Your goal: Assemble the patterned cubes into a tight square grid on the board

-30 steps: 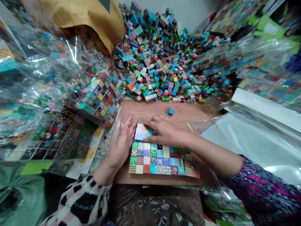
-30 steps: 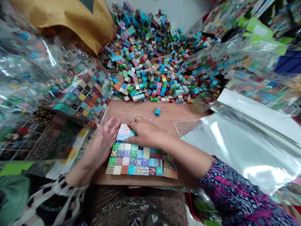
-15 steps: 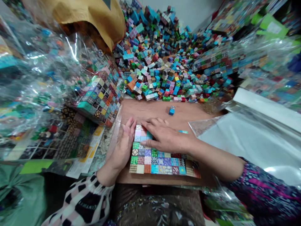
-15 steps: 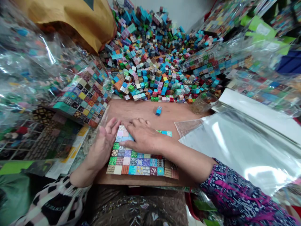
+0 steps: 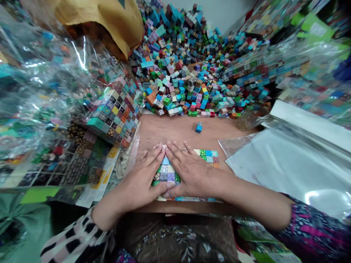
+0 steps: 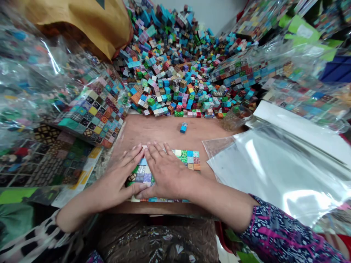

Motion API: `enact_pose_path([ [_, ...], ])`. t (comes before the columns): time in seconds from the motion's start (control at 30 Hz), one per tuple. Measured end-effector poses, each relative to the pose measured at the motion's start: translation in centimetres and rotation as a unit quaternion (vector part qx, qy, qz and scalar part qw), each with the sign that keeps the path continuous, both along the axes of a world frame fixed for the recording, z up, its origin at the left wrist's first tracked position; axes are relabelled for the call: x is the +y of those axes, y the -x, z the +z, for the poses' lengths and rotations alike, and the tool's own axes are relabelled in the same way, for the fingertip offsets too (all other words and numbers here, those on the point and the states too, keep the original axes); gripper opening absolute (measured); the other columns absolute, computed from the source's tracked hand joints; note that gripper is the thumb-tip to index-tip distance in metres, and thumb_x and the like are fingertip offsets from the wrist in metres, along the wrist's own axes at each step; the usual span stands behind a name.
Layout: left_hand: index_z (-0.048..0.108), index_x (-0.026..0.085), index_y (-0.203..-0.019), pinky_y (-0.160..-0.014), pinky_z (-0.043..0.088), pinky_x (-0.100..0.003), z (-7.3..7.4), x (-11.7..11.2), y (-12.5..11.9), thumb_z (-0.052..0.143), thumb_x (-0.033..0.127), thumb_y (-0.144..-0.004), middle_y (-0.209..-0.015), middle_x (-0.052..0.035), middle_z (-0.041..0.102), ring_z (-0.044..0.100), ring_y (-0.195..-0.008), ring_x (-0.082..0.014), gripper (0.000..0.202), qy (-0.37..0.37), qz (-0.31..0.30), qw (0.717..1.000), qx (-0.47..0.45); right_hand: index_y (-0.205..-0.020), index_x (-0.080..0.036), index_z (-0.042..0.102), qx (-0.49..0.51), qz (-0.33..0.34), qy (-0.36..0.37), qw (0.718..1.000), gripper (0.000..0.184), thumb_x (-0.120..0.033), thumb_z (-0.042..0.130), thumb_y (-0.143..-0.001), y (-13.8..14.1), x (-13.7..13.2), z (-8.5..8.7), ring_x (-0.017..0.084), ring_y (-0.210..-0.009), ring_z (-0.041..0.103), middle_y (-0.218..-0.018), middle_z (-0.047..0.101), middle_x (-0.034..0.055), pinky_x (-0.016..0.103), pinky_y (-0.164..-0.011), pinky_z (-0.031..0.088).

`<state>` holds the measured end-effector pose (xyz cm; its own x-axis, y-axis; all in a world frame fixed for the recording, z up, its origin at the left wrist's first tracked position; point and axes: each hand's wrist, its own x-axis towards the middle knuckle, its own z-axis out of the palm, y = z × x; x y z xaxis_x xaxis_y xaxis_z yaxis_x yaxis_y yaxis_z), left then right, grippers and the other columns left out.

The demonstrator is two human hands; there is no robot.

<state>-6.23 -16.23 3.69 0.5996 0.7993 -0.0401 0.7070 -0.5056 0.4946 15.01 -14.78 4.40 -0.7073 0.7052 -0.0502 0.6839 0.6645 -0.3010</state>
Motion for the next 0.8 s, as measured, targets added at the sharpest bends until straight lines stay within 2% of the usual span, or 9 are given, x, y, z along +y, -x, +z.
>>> enact_pose_path([
  [0.2, 0.022, 0.013, -0.158, -0.123, 0.016, -0.058, -0.2, 0.1, -0.1, 0.040, 0.061, -0.095, -0.163, -0.0185, 0.025, 0.020, -0.152, -0.0311, 0.081, -0.061, -0.017, 0.996, 0.060, -0.154, 0.006, 0.027, -0.018, 0.011, -0.007, 1.000, 0.117, -0.080, 0.053, -0.079, 0.1, 0.0, 0.0, 0.039, -0.152, 0.015, -0.160, 0.019, 0.0296, 0.054, -0.124, 0.013],
  [0.37, 0.018, 0.014, -0.159, -0.123, 0.017, -0.057, -0.2, -0.2, -0.1, 0.033, 0.055, -0.099, -0.164, -0.0167, 0.021, 0.018, -0.153, -0.0291, 0.074, -0.056, -0.016, 0.996, 0.062, -0.155, 0.002, 0.025, -0.020, 0.005, -0.011, 1.000, 0.115, -0.081, 0.051, -0.080, -0.1, -0.3, -0.2, 0.039, -0.153, 0.012, -0.162, 0.016, 0.0282, 0.057, -0.123, 0.013],
  [0.5, 0.021, 0.017, -0.159, -0.124, 0.016, -0.054, 0.3, -0.7, 0.0, 0.028, 0.047, -0.102, -0.165, -0.0123, 0.021, 0.015, -0.154, -0.0257, 0.064, -0.041, -0.007, 0.998, 0.055, -0.156, -0.001, 0.024, -0.009, -0.015, -0.042, 0.999, 0.106, -0.076, 0.048, -0.086, -0.6, -2.6, -0.2, 0.039, -0.152, 0.013, -0.162, 0.018, 0.0264, 0.059, -0.122, 0.016],
  [0.63, 0.023, 0.018, -0.158, -0.125, 0.016, -0.052, 0.4, -1.4, -0.2, 0.031, 0.045, -0.102, -0.164, -0.0100, 0.024, 0.017, -0.153, -0.0252, 0.063, -0.057, -0.004, 0.997, 0.060, -0.153, -0.003, 0.035, -0.022, -0.038, -0.069, 0.997, 0.101, -0.079, 0.040, -0.087, -0.9, -5.5, -0.4, 0.038, -0.152, 0.016, -0.161, 0.025, 0.0245, 0.056, -0.124, 0.016],
  [0.8, 0.028, 0.014, -0.157, -0.125, 0.015, -0.051, 0.2, -1.5, -0.4, 0.032, 0.046, -0.101, -0.163, -0.0111, 0.028, 0.022, -0.152, -0.0268, 0.065, -0.069, -0.015, 0.994, 0.082, -0.150, 0.001, 0.039, -0.045, -0.031, -0.087, 0.995, 0.098, -0.077, 0.036, -0.090, -0.4, -6.1, -1.0, 0.038, -0.151, 0.020, -0.161, 0.024, 0.0254, 0.052, -0.124, 0.018],
])
